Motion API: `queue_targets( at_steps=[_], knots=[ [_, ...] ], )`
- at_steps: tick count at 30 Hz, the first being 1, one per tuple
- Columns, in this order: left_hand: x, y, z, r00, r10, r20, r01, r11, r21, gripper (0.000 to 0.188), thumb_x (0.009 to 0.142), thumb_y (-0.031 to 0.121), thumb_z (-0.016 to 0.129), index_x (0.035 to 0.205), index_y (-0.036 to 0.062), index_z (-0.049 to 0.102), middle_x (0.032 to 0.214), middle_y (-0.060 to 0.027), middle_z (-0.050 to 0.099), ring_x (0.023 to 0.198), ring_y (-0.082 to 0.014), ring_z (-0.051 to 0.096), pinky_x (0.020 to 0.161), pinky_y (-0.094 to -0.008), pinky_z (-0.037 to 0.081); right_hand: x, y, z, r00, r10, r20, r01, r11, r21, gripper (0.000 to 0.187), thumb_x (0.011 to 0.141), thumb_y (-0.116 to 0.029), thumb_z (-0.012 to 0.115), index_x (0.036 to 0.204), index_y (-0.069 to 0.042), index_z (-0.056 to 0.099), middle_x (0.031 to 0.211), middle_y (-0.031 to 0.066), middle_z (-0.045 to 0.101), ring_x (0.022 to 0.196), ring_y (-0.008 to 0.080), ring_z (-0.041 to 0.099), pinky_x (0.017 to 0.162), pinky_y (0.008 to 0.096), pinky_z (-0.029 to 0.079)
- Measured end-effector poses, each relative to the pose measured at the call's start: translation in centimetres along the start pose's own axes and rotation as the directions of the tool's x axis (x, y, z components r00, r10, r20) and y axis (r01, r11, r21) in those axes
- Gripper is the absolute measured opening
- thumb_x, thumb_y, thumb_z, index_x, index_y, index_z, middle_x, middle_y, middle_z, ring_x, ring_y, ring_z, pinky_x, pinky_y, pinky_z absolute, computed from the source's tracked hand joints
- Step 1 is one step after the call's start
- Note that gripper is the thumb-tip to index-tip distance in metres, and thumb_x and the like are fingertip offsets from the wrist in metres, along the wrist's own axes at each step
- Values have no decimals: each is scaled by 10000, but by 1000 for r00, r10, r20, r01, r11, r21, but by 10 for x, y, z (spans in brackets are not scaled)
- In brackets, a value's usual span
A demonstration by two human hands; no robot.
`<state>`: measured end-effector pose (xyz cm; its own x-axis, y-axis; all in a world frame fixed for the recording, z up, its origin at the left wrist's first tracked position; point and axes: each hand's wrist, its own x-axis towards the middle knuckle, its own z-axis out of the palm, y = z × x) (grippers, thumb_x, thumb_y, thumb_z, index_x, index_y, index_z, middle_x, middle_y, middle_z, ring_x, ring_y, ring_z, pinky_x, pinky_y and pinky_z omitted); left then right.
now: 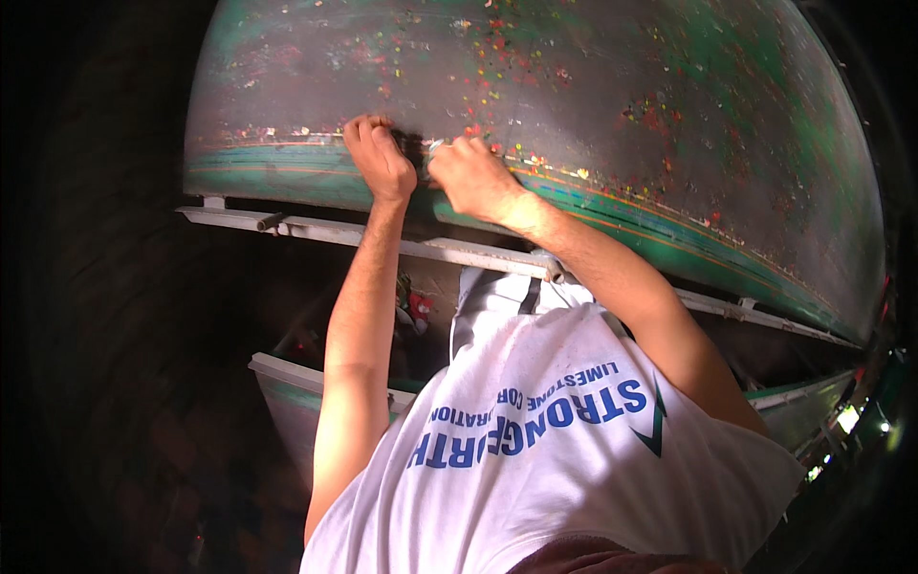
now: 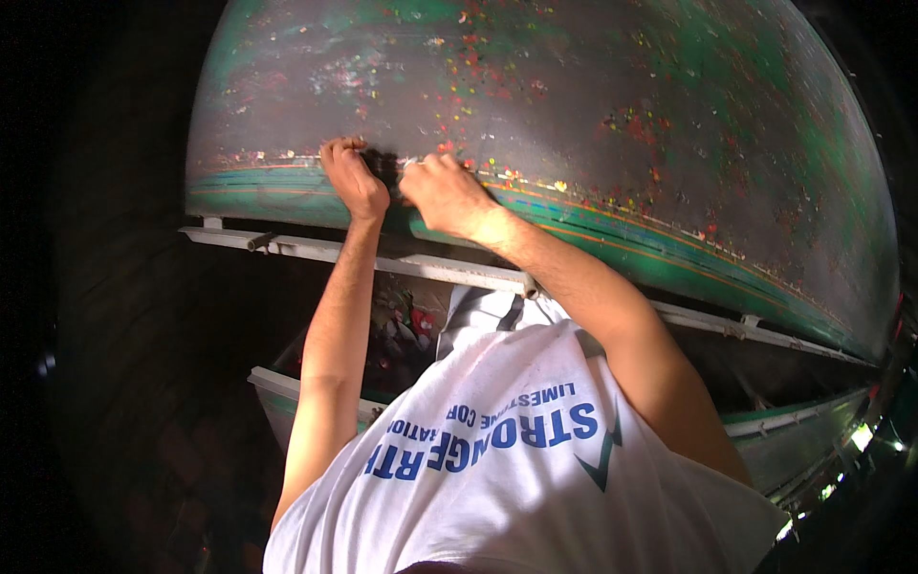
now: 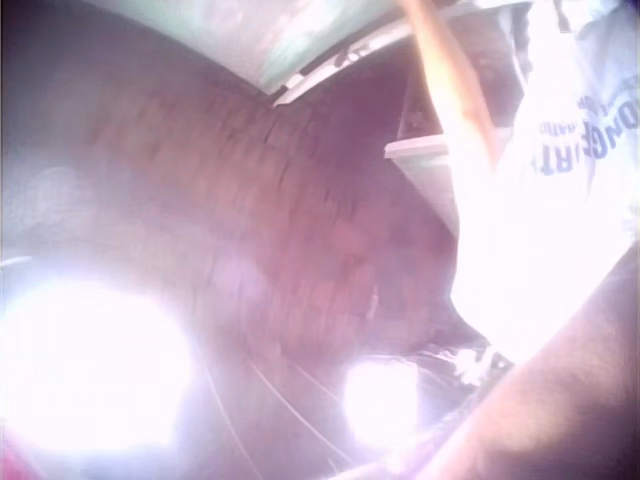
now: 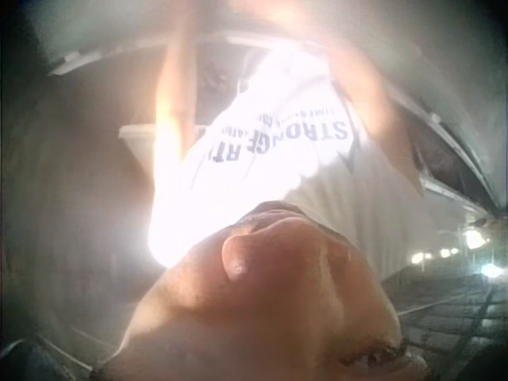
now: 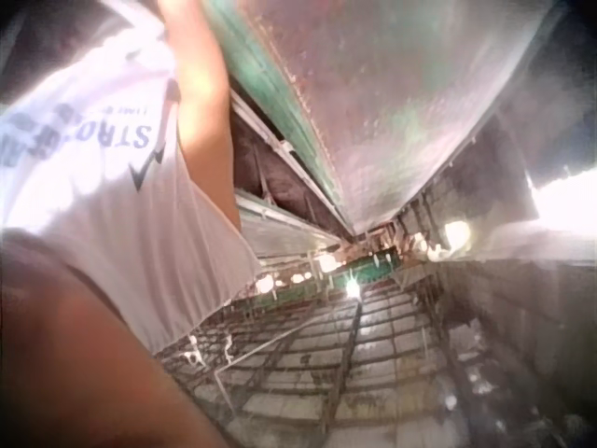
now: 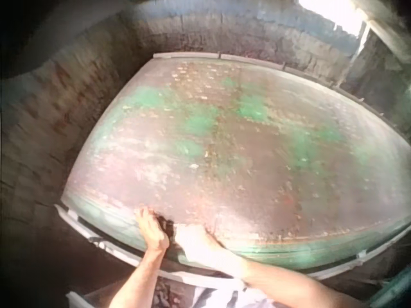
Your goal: The person wipes a large curved green surface with a white cloth, moving the cloth back and forth across the surface while holding the edge with the other hand. The surface appears to be part of a large industrial container or tank.
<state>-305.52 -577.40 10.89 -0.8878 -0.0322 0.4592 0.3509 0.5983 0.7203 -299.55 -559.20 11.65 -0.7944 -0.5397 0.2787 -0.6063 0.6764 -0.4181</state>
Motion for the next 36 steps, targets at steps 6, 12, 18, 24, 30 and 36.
queue_targets(
  at_steps=[6, 12, 18, 24, 30, 36],
  knots=[
    [0, 0, 0, 999, 30, 20, -32, 997, 73, 403, 1119, 319, 377, 1011, 4, 604, 1074, -191, 566, 1070, -377, 513, 974, -516, 394, 36, 150, -47, 970, 230, -75, -237, 966, -102, 140, 882, -101, 682, 1004, -71, 745, 1020, 155, 669, 962, 385, 647, 827, 526, 522],
    [-3, -2, 5, 993, 70, 95, -83, 987, 137, 378, 1111, 322, 410, 1024, 16, 615, 1102, -197, 563, 1065, -385, 534, 971, -522, 416, 93, 260, -70, 761, 568, -314, -625, 772, -117, 154, 969, -181, 680, 1066, -82, 747, 1141, 174, 695, 1005, 413, 700, 859, 545, 574],
    [0, 3, 3, 991, 75, 111, -87, 990, 107, 359, 1113, 299, 413, 1037, 12, 613, 1109, -202, 562, 1080, -384, 530, 975, -507, 419, 53, 72, 4, 985, -32, 167, 39, 998, -40, 106, 875, -167, 695, 951, -99, 725, 998, 145, 632, 926, 357, 658, 815, 511, 516],
    [-2, 22, 3, 960, 155, 232, -190, 972, 137, 331, 1106, 265, 458, 1119, -6, 648, 1203, -233, 546, 1152, -400, 533, 1033, -513, 419, 36, 222, -79, 962, 252, -104, -272, 916, -295, 140, 920, -132, 681, 1055, -142, 716, 1116, 101, 648, 1051, 349, 632, 868, 534, 461],
    [23, 32, 41, 962, 174, 212, -215, 958, 192, 360, 1135, 289, 453, 1162, -7, 656, 1227, -234, 550, 1208, -400, 525, 1065, -501, 414, -6, 244, -101, 840, 430, -329, -526, 794, -305, 138, 950, -137, 672, 1086, -140, 689, 1147, 80, 637, 1059, 345, 614, 887, 529, 448],
    [56, 11, 69, 962, 171, 213, -227, 934, 276, 307, 1091, 269, 526, 1186, 11, 661, 1242, -241, 564, 1206, -416, 536, 1068, -536, 407, -124, 190, -138, 927, 328, 180, -313, 943, -109, 84, 975, -194, 648, 999, -131, 698, 1116, 98, 640, 1018, 347, 608, 891, 497, 415]
  ],
)
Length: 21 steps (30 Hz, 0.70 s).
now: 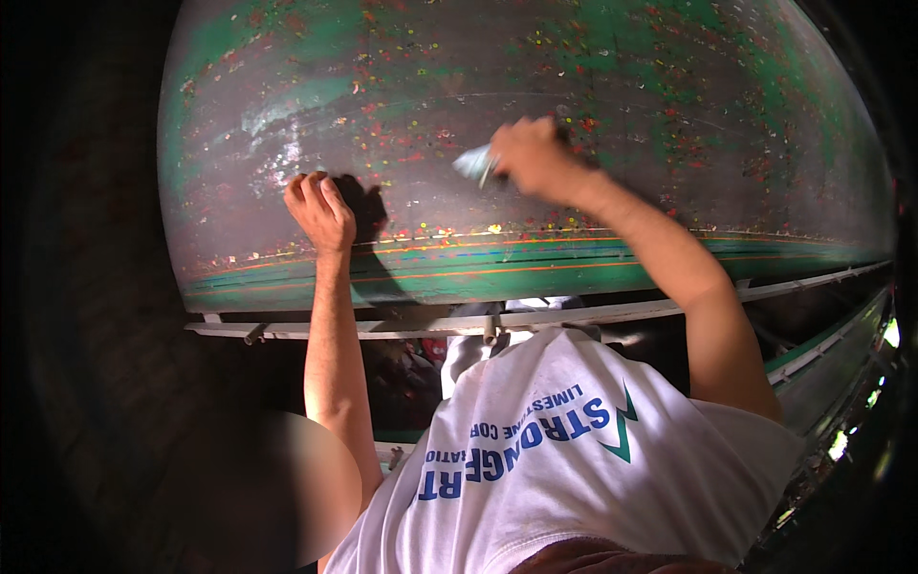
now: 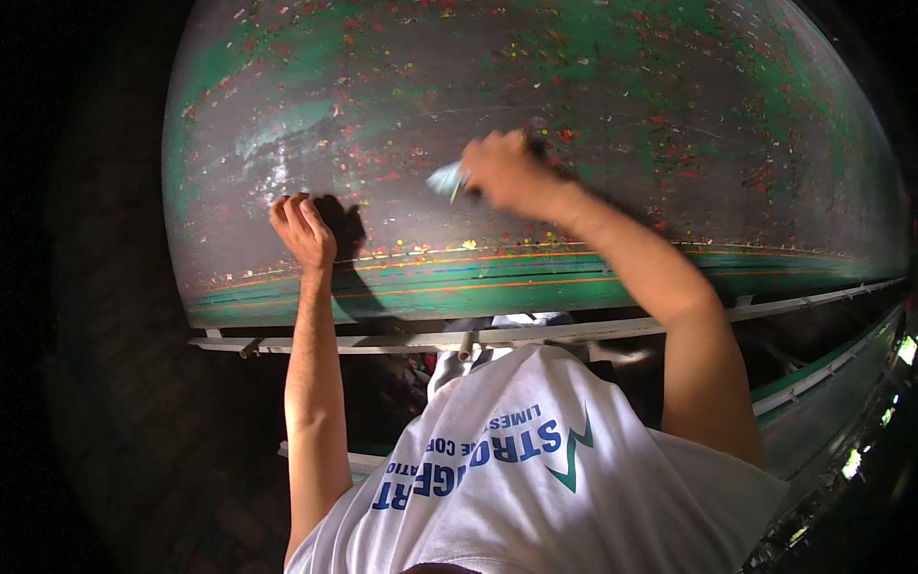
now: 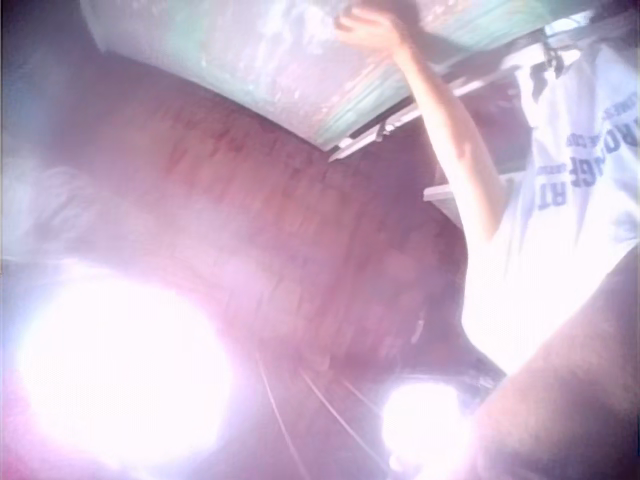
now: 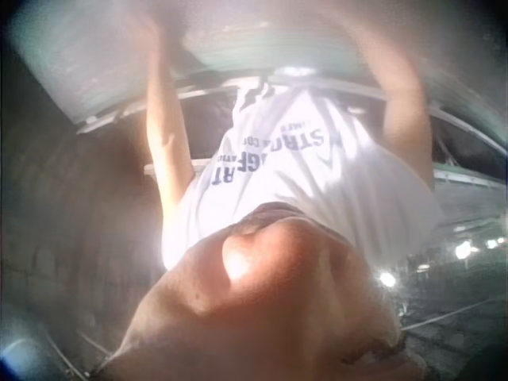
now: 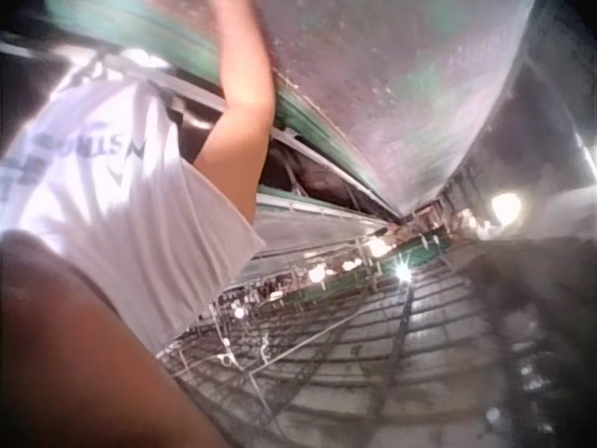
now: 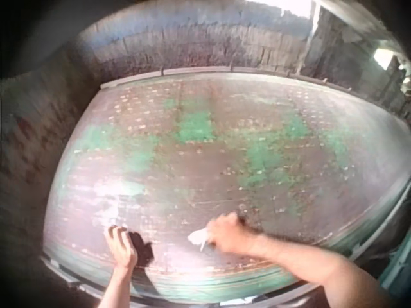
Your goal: The person wipes a large curved green surface with a white cloth, moving the cloth back and forth across the surface while holding the edge with the other hand. The surface appears to be part of a large industrial container or tank.
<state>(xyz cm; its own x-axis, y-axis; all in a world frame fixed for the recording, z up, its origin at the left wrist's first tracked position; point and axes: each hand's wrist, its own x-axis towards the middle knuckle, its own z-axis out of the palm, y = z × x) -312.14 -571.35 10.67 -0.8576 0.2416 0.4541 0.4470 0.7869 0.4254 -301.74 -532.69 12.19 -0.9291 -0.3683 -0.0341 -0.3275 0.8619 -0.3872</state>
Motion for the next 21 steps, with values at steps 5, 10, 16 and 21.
queue_targets(
  at_steps=[5, 10, 16, 21],
  knots=[
    [-6, -1, 2, 1000, -21, 8, 21, 999, 50, 329, 1095, 292, 516, 1178, 10, 665, 1252, -239, 572, 1208, -420, 537, 1064, -542, 408, -24, 108, -47, 849, 357, -390, -408, 911, -53, 143, 980, -157, 617, 1106, -124, 674, 1116, 109, 638, 1024, 374, 598, 865, 530, 378],
    [-3, 3, 2, 998, -58, 16, 57, 996, 62, 340, 1096, 302, 513, 1158, 4, 663, 1261, -242, 579, 1221, -421, 535, 1065, -540, 410, -98, -9, -11, 980, -80, 182, 100, 989, -107, 90, 921, -184, 617, 932, -157, 702, 1027, 82, 608, 951, 294, 593, 826, 493, 404],
    [-4, 2, 0, 994, -89, 55, 86, 994, 66, 427, 1115, 381, 465, 1122, -6, 647, 1225, -239, 557, 1192, -411, 526, 1048, -534, 414, -41, 98, -30, 973, -227, 38, 229, 971, -65, 116, 885, -194, 700, 994, -154, 701, 1067, 69, 610, 1011, 309, 576, 869, 495, 394],
    [-5, -2, 1, 991, -117, 69, 113, 992, 60, 457, 1124, 410, 462, 1111, -11, 639, 1236, -232, 539, 1187, -394, 523, 1033, -519, 425, 119, 273, -72, 900, 134, -415, -207, 969, -136, 90, 1008, -138, 624, 1065, -156, 690, 1136, 74, 643, 1094, 329, 598, 944, 529, 381]
  ],
)
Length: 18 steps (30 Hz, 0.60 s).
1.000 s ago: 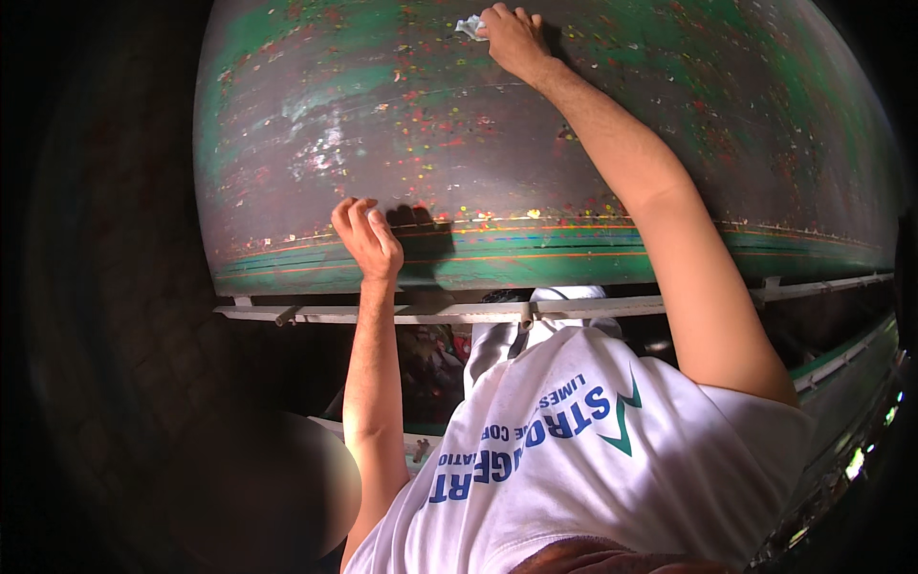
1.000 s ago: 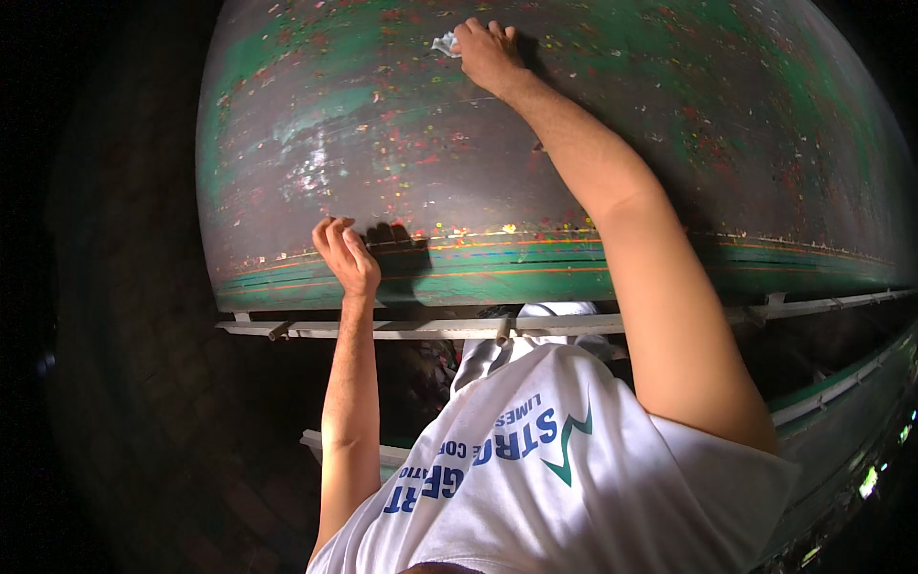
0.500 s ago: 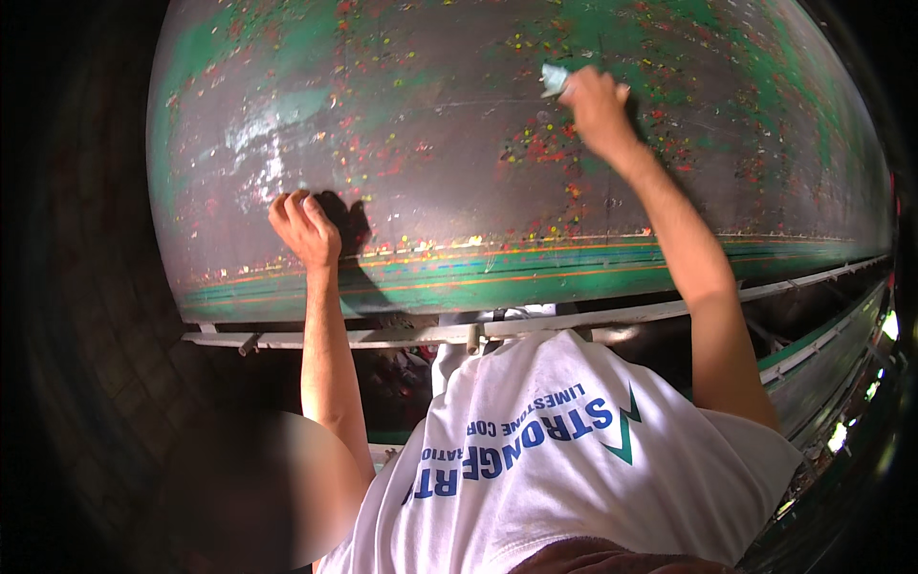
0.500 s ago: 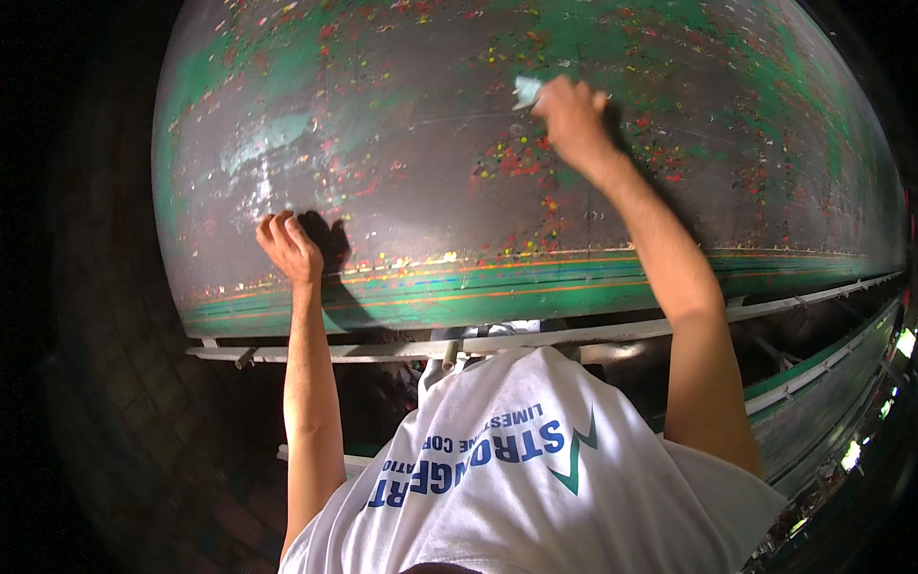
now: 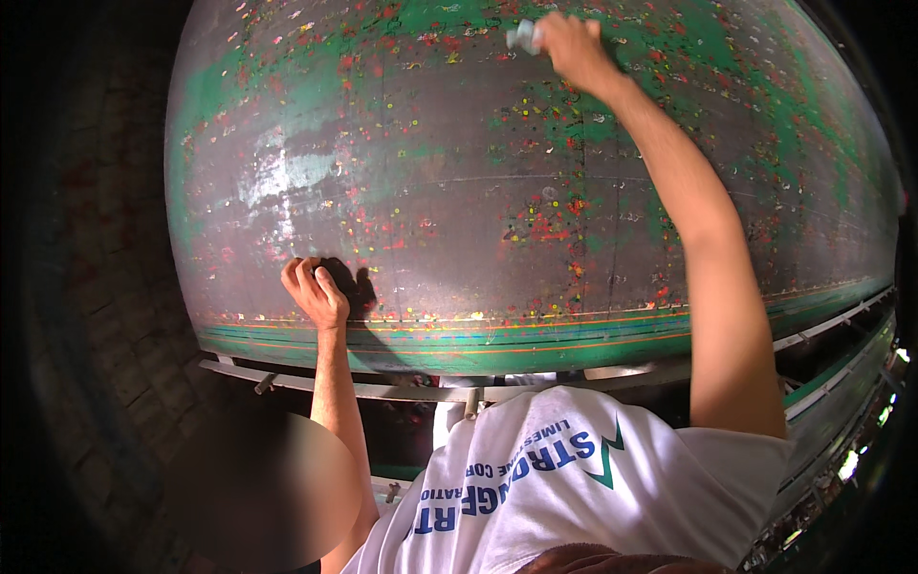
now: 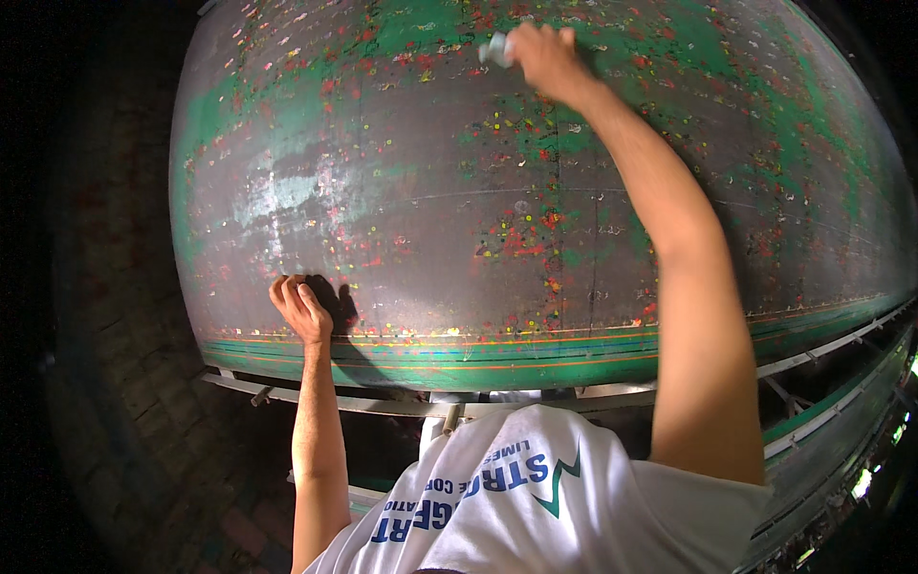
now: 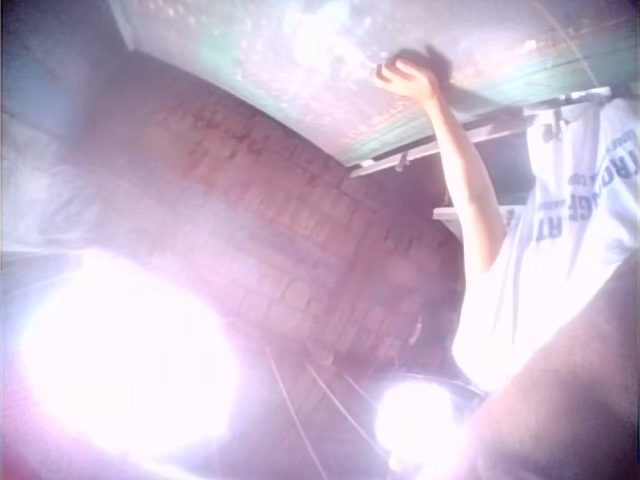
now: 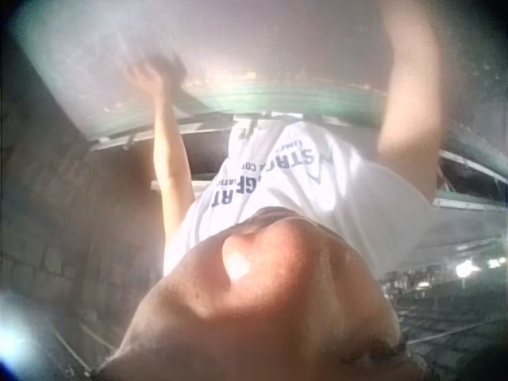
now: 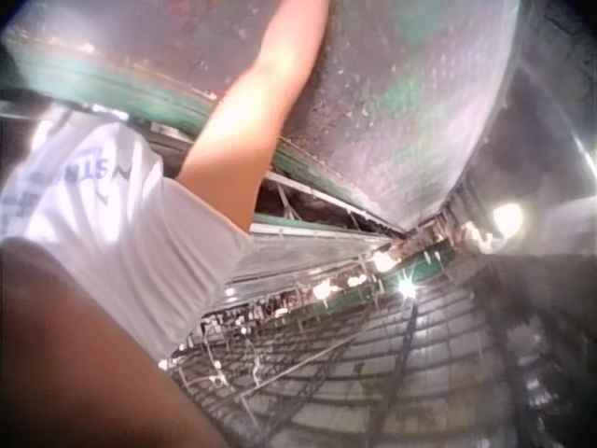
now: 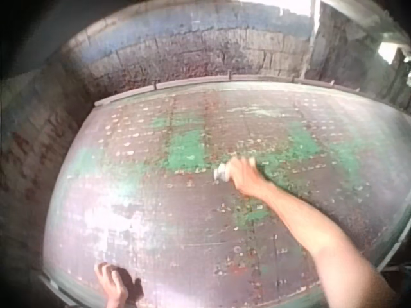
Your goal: The person wipes a large curved green surface with a white cloth, moving the cloth back and forth across the surface while holding the edge with the other hand. The surface appears to be part of a large industrial container or tank.
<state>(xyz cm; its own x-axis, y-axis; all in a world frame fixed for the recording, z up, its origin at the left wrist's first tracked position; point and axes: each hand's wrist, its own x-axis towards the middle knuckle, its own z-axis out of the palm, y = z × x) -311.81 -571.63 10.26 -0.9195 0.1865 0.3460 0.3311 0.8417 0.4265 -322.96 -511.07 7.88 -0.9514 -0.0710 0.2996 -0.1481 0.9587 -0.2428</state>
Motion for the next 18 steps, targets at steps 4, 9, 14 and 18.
queue_targets(
  at_steps=[4, 9, 14, 18],
  knots=[
    [1, 1, -2, 1000, 17, 13, -17, 1000, 23, 456, 1121, 414, 478, 1116, -12, 640, 1244, -233, 532, 1188, -386, 525, 1026, -515, 433, 43, -6, 6, 911, 397, -107, -398, 917, 19, 113, 1042, -193, 615, 1096, -143, 700, 1202, 86, 664, 1134, 360, 609, 966, 557, 386],
    [-3, 4, -2, 999, -47, -12, 46, 996, -71, 423, 1104, 389, 492, 1120, -6, 644, 1227, -234, 543, 1192, -393, 526, 1034, -515, 428, -27, -70, -12, 986, 47, 157, -57, 997, 58, 102, 986, -137, 629, 1078, -101, 652, 1150, 106, 622, 1104, 363, 583, 900, 507, 405],
    [-1, 3, -4, 1000, 2, -16, -4, 997, -72, 401, 1059, 382, 536, 1121, 3, 650, 1210, -233, 554, 1188, -405, 528, 1040, -532, 418, -14, -13, -24, 998, 69, 3, -67, 983, -169, 147, 971, -160, 634, 1087, -126, 717, 1144, 123, 677, 1097, 389, 641, 860, 572, 444],
    [1, 4, -3, 1000, 18, -5, -19, 998, -60, 440, 1051, 428, 549, 1117, 8, 663, 1181, -227, 576, 1160, -398, 538, 1032, -532, 418, 72, -25, 24, 938, 313, -147, -327, 941, -83, 188, 988, -178, 653, 1156, -107, 697, 1109, 139, 678, 1067, 390, 676, 807, 589, 471]
  ],
)
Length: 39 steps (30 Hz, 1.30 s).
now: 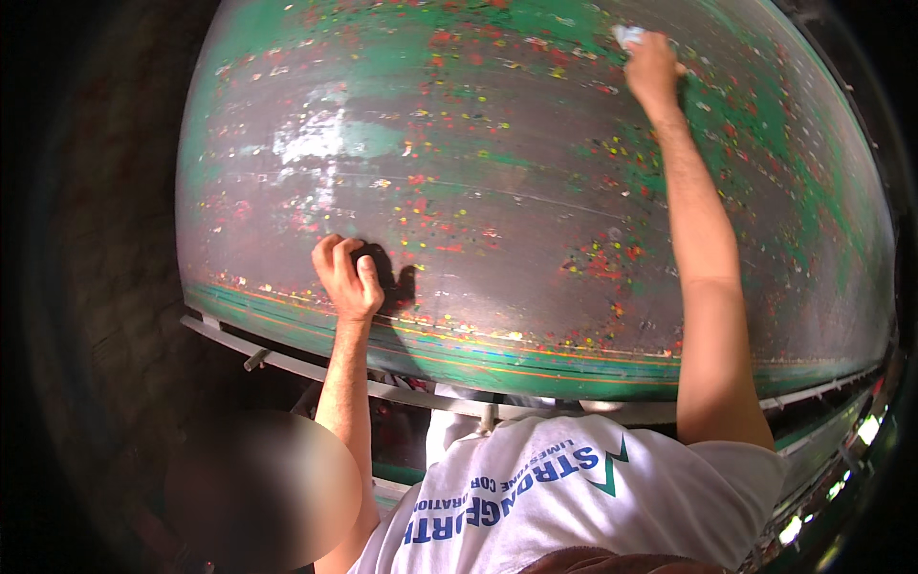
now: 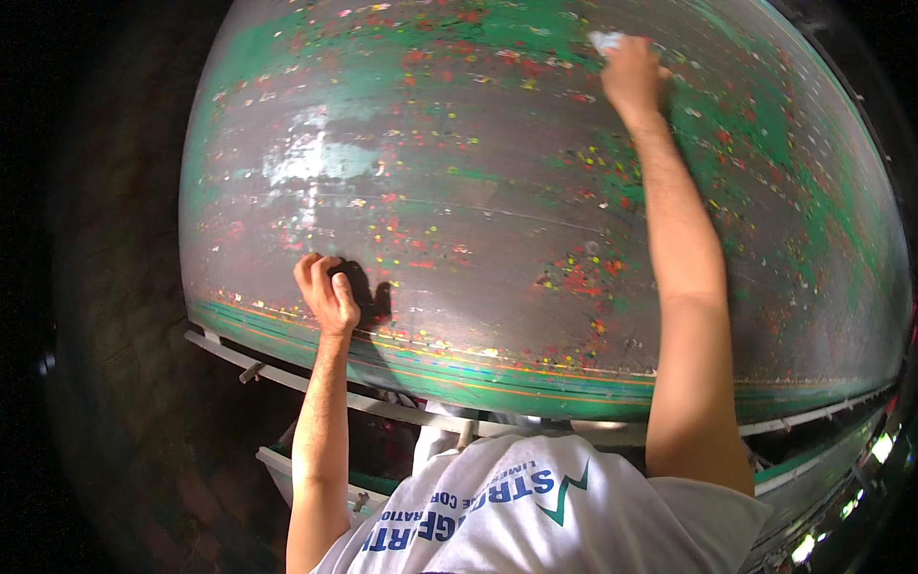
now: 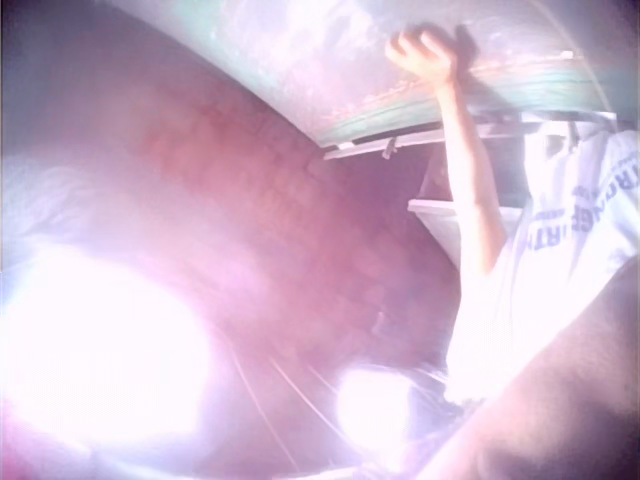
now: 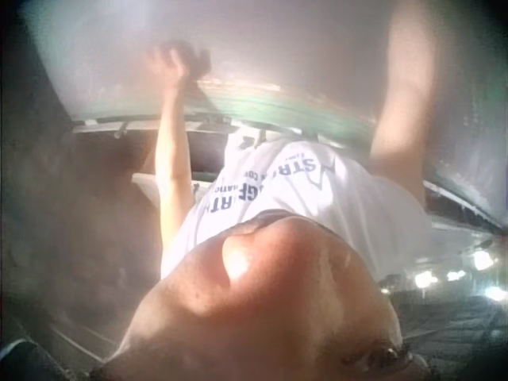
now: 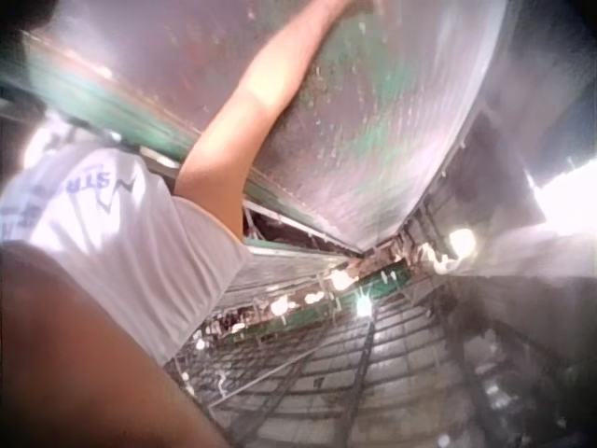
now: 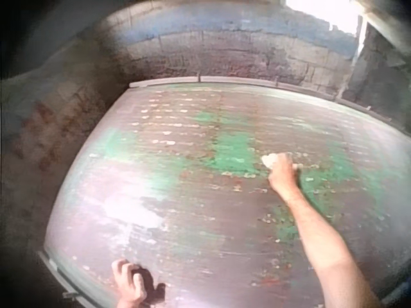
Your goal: The person wipes a large curved green surface with a white cloth, moving the cloth back and forth across the surface while holding the edge with the other hand. The surface appears to be part of a large industrial container or tank.
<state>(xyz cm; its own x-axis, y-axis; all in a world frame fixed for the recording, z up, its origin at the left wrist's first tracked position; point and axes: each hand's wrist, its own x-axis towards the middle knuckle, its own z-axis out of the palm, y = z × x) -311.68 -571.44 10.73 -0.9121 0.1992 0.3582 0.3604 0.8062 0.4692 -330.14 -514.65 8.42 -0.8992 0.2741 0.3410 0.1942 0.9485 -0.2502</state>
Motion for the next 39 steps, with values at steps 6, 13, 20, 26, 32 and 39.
queue_targets(
  at_steps=[6, 13, 20, 26, 32, 39],
  knots=[
    [1, 0, 2, 1000, 4, -6, -3, 999, 35, 426, 1047, 431, 546, 1094, 25, 668, 1164, -205, 583, 1130, -387, 546, 1020, -522, 411, -25, -305, 68, 945, -325, -36, 321, 902, 288, 152, 932, -209, 690, 1028, -93, 706, 981, 137, 756, 936, 373, 722, 809, 543, 541],
    [6, 6, -1, 1000, 27, -15, -26, 998, 58, 320, 1031, 358, 567, 1073, 55, 661, 1150, -183, 591, 1093, -373, 557, 991, -509, 412, -1, -315, 83, 936, -351, 17, 316, 862, 395, 172, 971, -214, 634, 1066, -114, 738, 1024, 126, 760, 1015, 373, 731, 932, 554, 509],
    [7, 2, 0, 997, 67, -29, -67, 998, -3, 291, 1018, 362, 585, 1044, 79, 649, 1124, -143, 583, 1026, -343, 550, 935, -486, 409, 65, -73, 56, 999, -32, -22, 30, 997, -72, 272, 995, -200, 628, 1253, -140, 687, 1231, 133, 703, 1177, 369, 672, 897, 614, 470],
    [8, 6, -5, 998, 56, -34, -59, 993, -100, 284, 1037, 315, 574, 985, 42, 636, 1093, -170, 576, 1043, -365, 542, 949, -504, 416, -59, -210, 43, 973, -230, -8, 230, 972, 39, 171, 965, -222, 647, 1093, -128, 711, 1165, 125, 663, 1116, 376, 660, 914, 583, 452],
    [1, -12, -8, 967, -219, -126, 121, 840, -529, 321, 1057, 219, 565, 832, -9, 585, 892, -150, 551, 870, -325, 554, 825, -438, 450, -252, -336, -27, 765, -639, 86, 533, 702, 472, 136, 927, -164, 702, 1029, -89, 653, 1051, 118, 598, 1007, 346, 575, 876, 503, 424],
    [32, -42, -53, 691, -196, 696, 722, 231, -652, 434, 1109, 406, 602, 930, 17, 671, 885, -32, 649, 847, -126, 594, 824, -315, 480, -325, -358, -69, 838, -368, 403, 317, 930, 188, 280, 896, -195, 752, 1126, -70, 655, 1097, 135, 606, 1065, 351, 593, 887, 506, 434]
  ],
)
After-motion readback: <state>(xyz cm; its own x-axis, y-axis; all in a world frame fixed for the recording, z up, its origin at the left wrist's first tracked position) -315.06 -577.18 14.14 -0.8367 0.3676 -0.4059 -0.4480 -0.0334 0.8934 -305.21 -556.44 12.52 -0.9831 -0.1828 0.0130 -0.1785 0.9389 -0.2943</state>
